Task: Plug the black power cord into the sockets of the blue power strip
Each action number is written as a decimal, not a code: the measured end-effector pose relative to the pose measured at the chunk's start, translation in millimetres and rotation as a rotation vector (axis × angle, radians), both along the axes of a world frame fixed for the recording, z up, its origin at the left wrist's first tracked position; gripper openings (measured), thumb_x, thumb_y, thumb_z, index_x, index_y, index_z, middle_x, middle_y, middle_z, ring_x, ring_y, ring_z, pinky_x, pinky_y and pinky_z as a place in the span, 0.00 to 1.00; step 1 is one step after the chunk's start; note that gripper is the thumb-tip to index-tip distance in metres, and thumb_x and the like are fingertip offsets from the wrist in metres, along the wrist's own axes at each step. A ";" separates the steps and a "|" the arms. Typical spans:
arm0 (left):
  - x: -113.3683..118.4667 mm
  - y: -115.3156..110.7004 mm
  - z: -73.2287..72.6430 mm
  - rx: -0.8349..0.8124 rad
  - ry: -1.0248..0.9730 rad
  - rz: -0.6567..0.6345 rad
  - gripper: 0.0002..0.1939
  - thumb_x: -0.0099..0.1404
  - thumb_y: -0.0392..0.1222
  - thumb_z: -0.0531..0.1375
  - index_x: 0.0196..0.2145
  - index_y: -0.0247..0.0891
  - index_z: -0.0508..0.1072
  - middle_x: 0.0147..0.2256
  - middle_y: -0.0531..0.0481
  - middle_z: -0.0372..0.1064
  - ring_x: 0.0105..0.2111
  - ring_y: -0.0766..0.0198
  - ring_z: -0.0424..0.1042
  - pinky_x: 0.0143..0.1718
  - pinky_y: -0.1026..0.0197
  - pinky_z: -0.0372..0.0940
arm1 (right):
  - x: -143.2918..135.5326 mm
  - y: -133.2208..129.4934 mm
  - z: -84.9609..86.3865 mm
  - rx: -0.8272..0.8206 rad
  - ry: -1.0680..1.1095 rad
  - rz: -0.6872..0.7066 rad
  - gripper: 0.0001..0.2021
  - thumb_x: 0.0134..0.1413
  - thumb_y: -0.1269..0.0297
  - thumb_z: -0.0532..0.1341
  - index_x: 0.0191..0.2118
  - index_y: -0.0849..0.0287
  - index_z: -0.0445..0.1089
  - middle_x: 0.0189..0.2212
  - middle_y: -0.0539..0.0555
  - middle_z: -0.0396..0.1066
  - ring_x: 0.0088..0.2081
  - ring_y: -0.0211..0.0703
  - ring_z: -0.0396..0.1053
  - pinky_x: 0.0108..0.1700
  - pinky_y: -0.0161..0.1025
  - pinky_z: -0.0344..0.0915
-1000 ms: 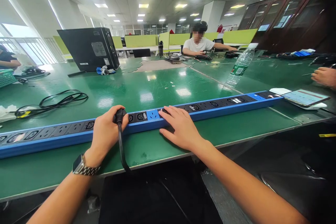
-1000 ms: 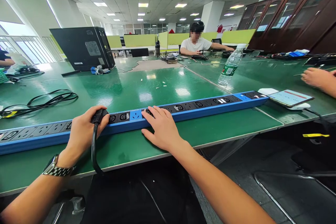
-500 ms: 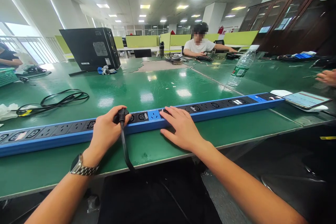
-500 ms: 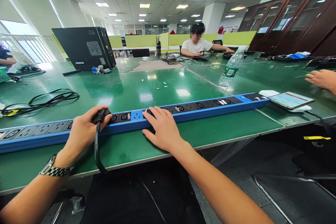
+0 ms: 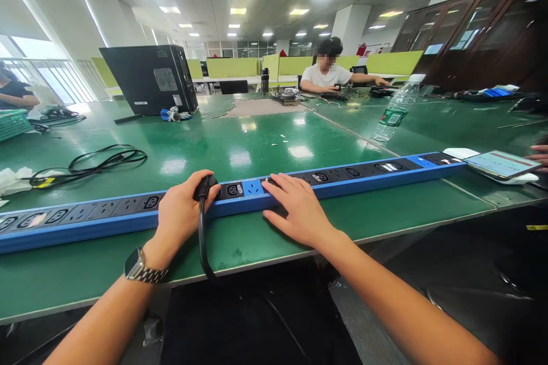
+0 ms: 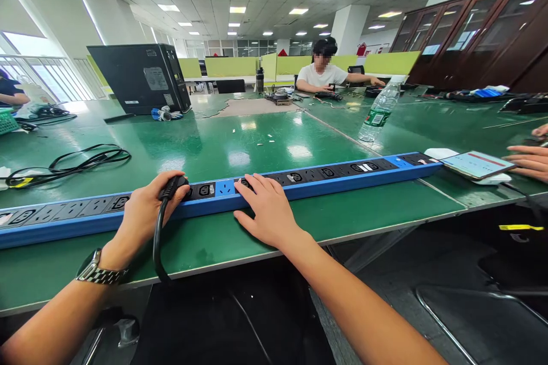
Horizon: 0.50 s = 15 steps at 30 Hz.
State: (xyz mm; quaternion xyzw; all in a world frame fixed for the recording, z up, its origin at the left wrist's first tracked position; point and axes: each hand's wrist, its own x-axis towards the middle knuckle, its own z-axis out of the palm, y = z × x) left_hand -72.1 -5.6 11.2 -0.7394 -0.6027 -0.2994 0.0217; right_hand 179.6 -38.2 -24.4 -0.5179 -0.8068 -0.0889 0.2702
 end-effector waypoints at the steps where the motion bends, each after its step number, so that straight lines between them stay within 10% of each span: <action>1: 1.0 -0.4 0.3 0.012 0.005 0.000 0.19 0.66 0.56 0.55 0.50 0.47 0.72 0.37 0.49 0.78 0.35 0.55 0.75 0.32 0.61 0.62 | 0.0 0.0 0.0 0.000 0.000 0.000 0.26 0.57 0.57 0.61 0.61 0.56 0.64 0.62 0.60 0.62 0.64 0.55 0.57 0.63 0.57 0.54; 15: 4.2 5.5 3.4 -0.005 0.020 -0.072 0.20 0.64 0.56 0.56 0.48 0.44 0.73 0.33 0.47 0.77 0.30 0.57 0.73 0.30 0.61 0.62 | -0.1 -0.2 0.1 -0.007 -0.002 -0.004 0.27 0.57 0.57 0.61 0.61 0.56 0.64 0.62 0.60 0.62 0.64 0.55 0.56 0.63 0.57 0.54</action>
